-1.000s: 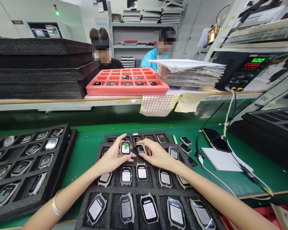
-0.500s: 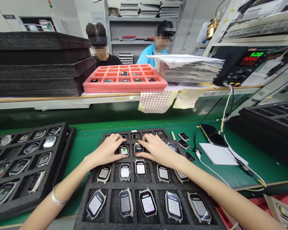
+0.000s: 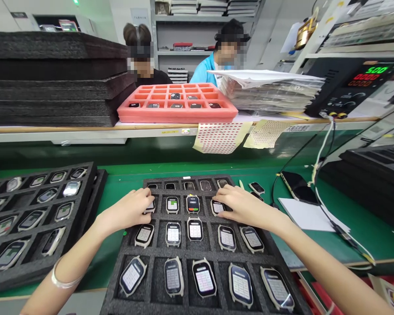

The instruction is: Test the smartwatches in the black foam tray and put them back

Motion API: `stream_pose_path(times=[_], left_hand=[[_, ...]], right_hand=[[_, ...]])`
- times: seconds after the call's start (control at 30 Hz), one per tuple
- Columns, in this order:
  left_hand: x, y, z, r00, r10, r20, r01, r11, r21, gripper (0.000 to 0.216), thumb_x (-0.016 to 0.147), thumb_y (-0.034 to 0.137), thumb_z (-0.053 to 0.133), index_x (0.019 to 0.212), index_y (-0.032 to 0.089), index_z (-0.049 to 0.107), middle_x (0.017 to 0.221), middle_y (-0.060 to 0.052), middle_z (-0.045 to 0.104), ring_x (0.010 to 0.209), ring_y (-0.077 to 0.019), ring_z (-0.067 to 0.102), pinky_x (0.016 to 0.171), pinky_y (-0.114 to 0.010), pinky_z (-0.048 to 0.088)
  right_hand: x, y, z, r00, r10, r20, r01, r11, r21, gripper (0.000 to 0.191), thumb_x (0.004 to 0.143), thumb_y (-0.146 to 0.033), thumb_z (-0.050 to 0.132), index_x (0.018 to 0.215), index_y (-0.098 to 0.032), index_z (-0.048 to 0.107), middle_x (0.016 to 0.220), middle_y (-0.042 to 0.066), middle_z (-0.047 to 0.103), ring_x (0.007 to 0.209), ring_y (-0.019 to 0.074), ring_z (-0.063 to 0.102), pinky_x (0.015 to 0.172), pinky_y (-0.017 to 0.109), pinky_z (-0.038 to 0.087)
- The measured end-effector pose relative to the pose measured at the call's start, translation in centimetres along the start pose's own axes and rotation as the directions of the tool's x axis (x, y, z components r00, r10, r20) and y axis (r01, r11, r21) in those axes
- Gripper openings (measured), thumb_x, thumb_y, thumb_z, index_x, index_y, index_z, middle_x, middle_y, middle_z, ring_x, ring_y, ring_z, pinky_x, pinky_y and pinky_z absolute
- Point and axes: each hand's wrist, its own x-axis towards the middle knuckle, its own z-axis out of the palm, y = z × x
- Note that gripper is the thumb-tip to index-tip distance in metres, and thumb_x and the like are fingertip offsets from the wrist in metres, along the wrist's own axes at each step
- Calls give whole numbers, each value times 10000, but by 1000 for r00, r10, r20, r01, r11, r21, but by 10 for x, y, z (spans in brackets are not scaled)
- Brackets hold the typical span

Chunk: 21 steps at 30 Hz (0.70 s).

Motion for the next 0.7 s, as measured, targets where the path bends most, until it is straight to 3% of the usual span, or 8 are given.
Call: stream_pose_path(times=[0.13,0.23,0.37,0.5,0.6,0.7], left_hand=[[3,-6,6,999,-34,-17,34,999,-33,221,829,231,554,1035,167,605,1066,-126,612,994,-296,598,821,-363,452],[6,-11,10,998,-64,-27,63,997,-38,236,834,276,588,1041,162,589,1046,-131,623,987,-305,604,809,-368,452],[8,-10,10,995,-92,-40,90,996,-28,250,793,264,631,1024,174,595,995,-117,636,931,-307,622,761,-362,456],[5,-9,9,994,-93,-64,89,994,-56,278,808,270,596,1068,171,590,1032,-120,634,942,-299,621,803,-378,459],[2,-12,12,985,-110,-132,90,985,-149,332,831,312,570,1133,172,565,1072,-114,620,961,-281,613,842,-392,469],[0,-14,15,954,-152,-259,42,922,-384,394,819,376,599,1150,165,573,1055,-99,609,951,-260,603,820,-383,505]], right_hand=[[4,-12,5,984,44,-171,-15,986,167,233,898,-335,561,1046,-167,624,1023,100,625,972,269,556,862,410,445],[15,-20,14,959,107,-262,-43,970,241,258,882,-374,584,1053,-182,606,1018,98,597,979,262,541,866,401,447],[35,-24,25,958,141,-249,-85,971,225,488,769,-523,677,1099,-172,603,988,106,578,939,282,539,835,432,451],[42,-22,24,959,143,-246,-90,972,216,551,736,-559,691,1112,-168,597,997,111,576,938,290,540,830,438,448],[34,-18,15,963,143,-228,-89,969,229,471,782,-528,659,1089,-177,589,1022,106,583,965,283,538,844,419,446],[19,-11,6,981,125,-151,-98,980,176,301,806,-427,666,970,-179,621,962,94,606,942,288,539,808,411,450]])
